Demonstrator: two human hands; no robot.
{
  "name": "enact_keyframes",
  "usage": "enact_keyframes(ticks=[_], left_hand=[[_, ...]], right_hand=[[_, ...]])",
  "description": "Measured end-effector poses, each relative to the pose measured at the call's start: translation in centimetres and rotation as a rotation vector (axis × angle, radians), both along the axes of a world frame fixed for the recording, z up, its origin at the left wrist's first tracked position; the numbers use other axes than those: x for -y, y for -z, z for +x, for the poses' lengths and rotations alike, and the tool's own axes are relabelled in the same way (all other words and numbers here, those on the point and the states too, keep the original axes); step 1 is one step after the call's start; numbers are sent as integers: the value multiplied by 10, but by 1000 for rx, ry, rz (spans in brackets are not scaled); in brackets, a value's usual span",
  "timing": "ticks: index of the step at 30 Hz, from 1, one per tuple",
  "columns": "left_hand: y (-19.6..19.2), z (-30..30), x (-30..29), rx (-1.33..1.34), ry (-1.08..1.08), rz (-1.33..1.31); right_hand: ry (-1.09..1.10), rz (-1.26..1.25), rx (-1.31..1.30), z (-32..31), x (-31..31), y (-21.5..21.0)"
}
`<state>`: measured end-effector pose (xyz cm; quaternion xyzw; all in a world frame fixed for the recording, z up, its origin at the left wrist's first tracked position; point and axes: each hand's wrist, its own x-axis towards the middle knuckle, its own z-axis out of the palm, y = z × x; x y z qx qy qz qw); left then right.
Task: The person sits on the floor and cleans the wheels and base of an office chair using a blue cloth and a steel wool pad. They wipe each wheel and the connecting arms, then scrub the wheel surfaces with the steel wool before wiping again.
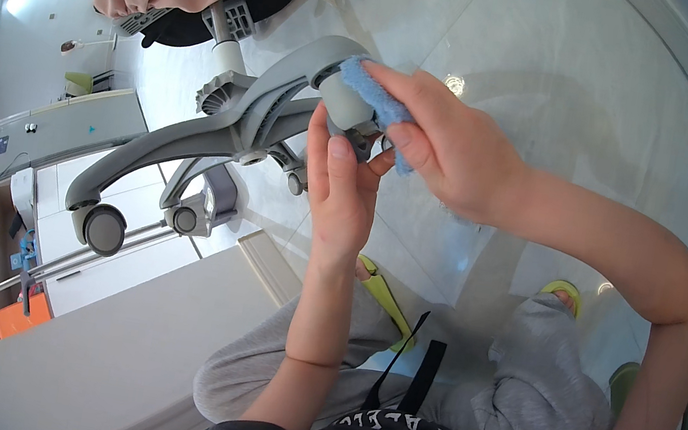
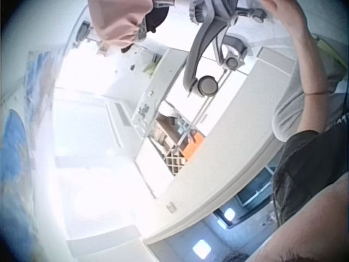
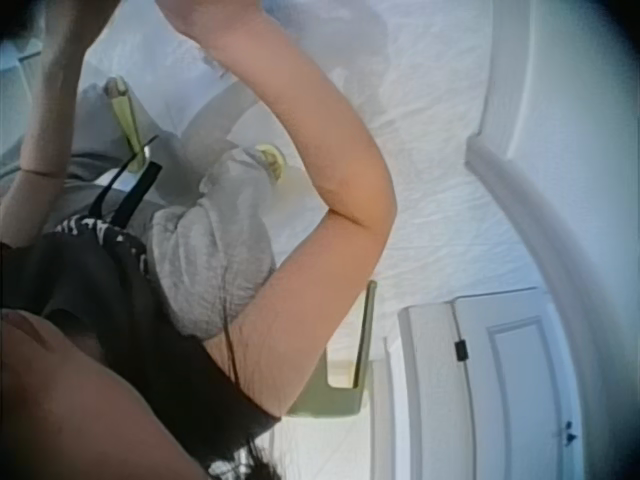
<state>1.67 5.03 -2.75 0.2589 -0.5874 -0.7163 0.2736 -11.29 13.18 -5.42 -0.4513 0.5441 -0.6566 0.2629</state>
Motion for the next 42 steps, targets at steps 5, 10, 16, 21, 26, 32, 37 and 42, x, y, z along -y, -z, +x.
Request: enact_keyframes(ticks=[5,10,16,21,26,32,37,42], left_hand=[[-1,-8,-2,-32,7,30],[2,1,0,-25,7,17],[9,9,-2,37,-113,10],[8,12,2,67,-178,46],[34,12,-6,118,-194,151],[144,20,-70,143,186,301],[118,5,-91,539,200,21],[110,25,-66,575,230,-60]], right_hand=[[-69,181,176,-24,-7,11],[-91,-151,-256,-47,0,-32],[-145,5,-432,-25,63,-50],[-346,386,-313,-52,80,-63],[-371,454,260,-45,45,-7],[-289,599,652,-20,-17,59],[-7,574,927,-37,-42,78],[89,565,544,-33,-56,116]])
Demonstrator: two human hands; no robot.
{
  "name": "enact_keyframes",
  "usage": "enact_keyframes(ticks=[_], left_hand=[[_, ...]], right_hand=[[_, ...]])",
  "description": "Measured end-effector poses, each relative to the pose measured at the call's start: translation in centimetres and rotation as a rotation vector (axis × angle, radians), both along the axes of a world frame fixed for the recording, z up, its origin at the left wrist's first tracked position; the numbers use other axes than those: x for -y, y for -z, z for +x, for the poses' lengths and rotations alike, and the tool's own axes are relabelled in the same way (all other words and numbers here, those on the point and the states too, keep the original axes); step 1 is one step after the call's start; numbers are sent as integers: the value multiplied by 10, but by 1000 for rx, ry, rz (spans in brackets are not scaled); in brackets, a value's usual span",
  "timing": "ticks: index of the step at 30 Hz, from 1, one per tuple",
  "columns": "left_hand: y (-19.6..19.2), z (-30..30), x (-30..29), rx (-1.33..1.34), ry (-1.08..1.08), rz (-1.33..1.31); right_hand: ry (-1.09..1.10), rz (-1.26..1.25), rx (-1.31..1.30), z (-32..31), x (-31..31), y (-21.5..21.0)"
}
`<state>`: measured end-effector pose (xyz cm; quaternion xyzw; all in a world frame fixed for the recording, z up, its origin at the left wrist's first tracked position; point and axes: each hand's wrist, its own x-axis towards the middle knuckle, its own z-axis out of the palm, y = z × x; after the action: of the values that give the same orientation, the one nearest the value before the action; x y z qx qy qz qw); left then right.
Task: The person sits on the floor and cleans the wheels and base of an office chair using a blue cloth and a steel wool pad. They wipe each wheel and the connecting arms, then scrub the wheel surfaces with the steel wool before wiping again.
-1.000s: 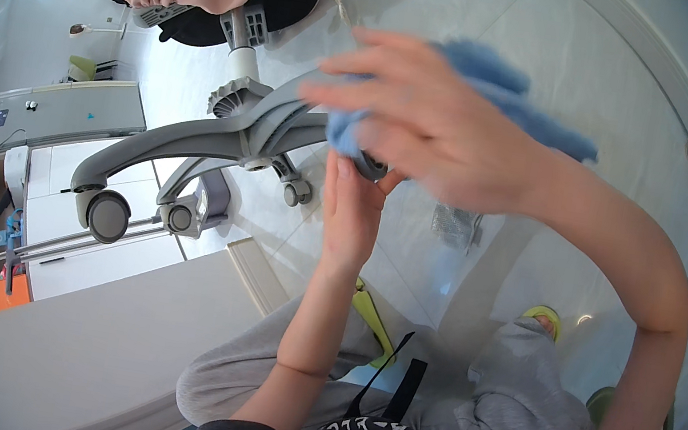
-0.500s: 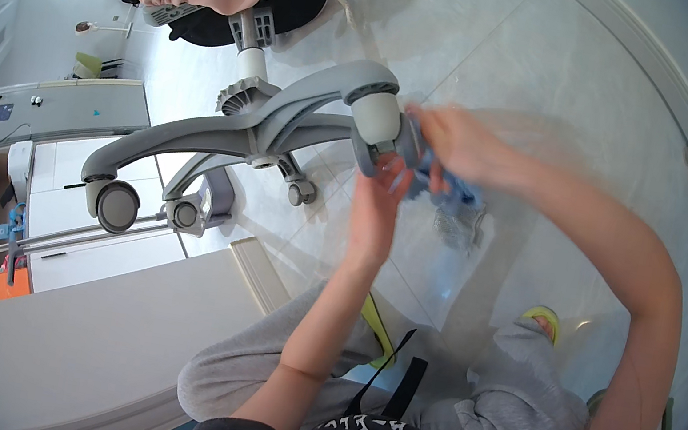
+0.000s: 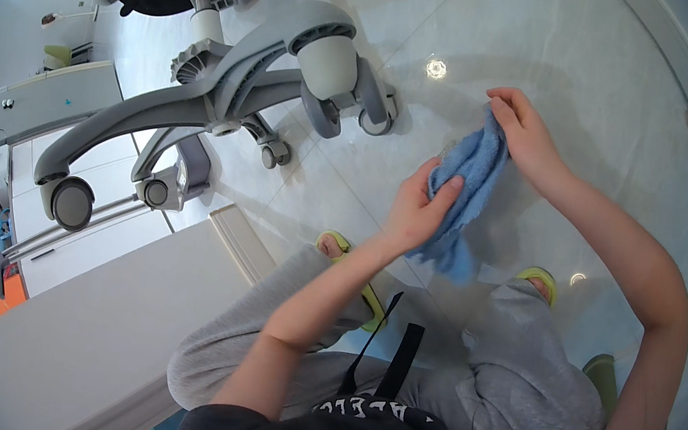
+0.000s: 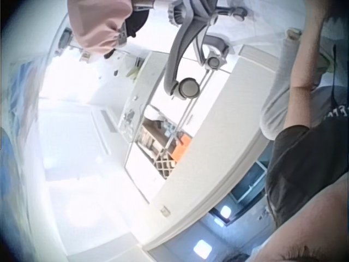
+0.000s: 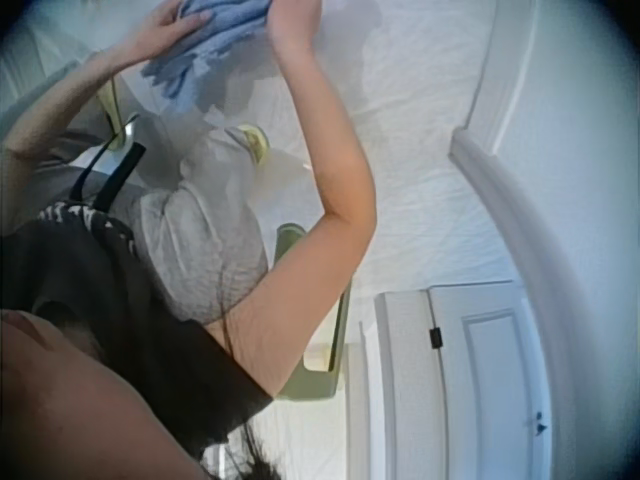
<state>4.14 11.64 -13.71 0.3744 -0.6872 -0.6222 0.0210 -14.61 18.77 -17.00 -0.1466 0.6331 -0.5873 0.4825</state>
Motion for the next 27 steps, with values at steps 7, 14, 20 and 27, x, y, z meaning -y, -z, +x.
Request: enact_keyframes(ticks=[7,14,20,27], left_hand=[[-33,29,46,167,62,2],[-66,70,75,349,102,-56],[-77,108,101,442,159,-223],[-27,156,161,187,-65,-348]], right_hand=[[-472,-37,-464,31,-19,7],[-714,-345,-1042,33,-12,17],[-1149,-369,-1313,40,-25,66],[-919,-239,-743,50,-39,27]])
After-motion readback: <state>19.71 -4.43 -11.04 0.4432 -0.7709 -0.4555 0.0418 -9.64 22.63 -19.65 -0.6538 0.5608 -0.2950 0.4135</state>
